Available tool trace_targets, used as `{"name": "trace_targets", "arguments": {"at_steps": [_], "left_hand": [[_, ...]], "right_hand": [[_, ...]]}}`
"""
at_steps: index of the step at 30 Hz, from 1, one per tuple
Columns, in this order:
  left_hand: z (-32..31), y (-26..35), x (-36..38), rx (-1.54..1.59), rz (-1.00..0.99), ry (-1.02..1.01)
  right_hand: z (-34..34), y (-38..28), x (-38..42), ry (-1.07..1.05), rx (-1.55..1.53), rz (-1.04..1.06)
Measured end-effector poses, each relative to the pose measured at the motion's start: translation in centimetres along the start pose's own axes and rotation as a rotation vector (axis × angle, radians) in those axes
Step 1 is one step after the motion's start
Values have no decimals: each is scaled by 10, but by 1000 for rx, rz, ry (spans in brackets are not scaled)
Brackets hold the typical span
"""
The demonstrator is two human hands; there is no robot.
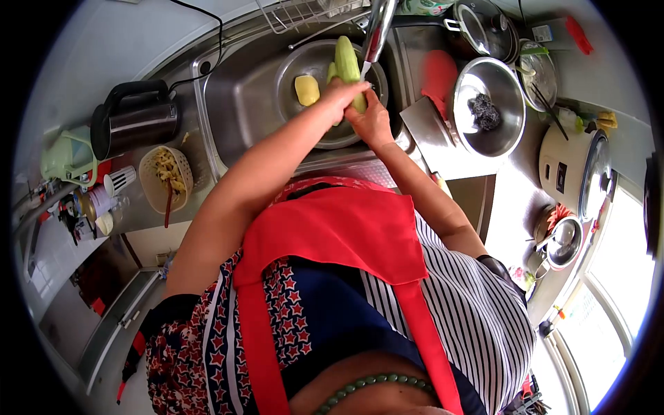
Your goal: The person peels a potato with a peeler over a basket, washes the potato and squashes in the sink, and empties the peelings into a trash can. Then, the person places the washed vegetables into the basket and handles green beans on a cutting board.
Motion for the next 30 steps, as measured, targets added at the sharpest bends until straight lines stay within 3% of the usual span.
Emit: {"name": "trace_targets", "arguments": {"at_steps": [1, 2, 4, 6, 7, 10, 12, 15, 18, 20, 22, 24, 25, 28, 29, 30], "left_hand": [[0, 21, 0, -30, -49, 4], [2, 35, -12, 48, 29, -39], [2, 69, -10, 121, -14, 71], [17, 78, -19, 135, -160, 1], [19, 76, -23, 110, -201, -106], [-1, 54, -15, 227, -133, -19], [-21, 46, 12, 244, -93, -7], [-29, 29, 16, 162, -192, 70], [-22, 40, -3, 50, -59, 6], [-11, 64, -14, 187, -163, 61], [18, 84, -26, 367, -124, -176], [30, 93, -37, 749, 58, -435], [23, 90, -36, 888, -98, -319], [5, 84, -9, 932, 61, -173], [6, 65, -28, 737, 18, -162], [0, 61, -22, 567, -34, 2]], "right_hand": [[0, 1, 8, 79, -44, 110], [-1, -1, 15, 105, -59, 133], [12, -20, 35, 38, -130, 113], [14, -19, 42, -49, -380, 78], [14, -18, 44, -92, -506, 55], [20, -18, 35, -184, -1023, -291], [27, -16, 23, -163, -1115, -312], [29, -10, 12, -184, -1250, -428], [27, -11, 15, -215, -1270, -396], [32, -22, 23, -326, -1321, -399], [39, -29, 29, -434, -1429, -423], [44, -34, 25, -563, -1591, -444], [42, -31, 15, -616, -1668, -477], [41, -29, -17, -598, -1481, -453], [39, -34, -25, -461, -1263, -430], [37, -37, -34, -383, -1069, -382]]}}
Point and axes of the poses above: each hand's wrist, its own x-axis away from the middle knuckle, its own z-axis out of the back of the hand, y = z × x, the point moved 1 cm from there along -x, towards the middle knuckle, and after that the axes turned 1 degree about -x, right-handed, at the moved point
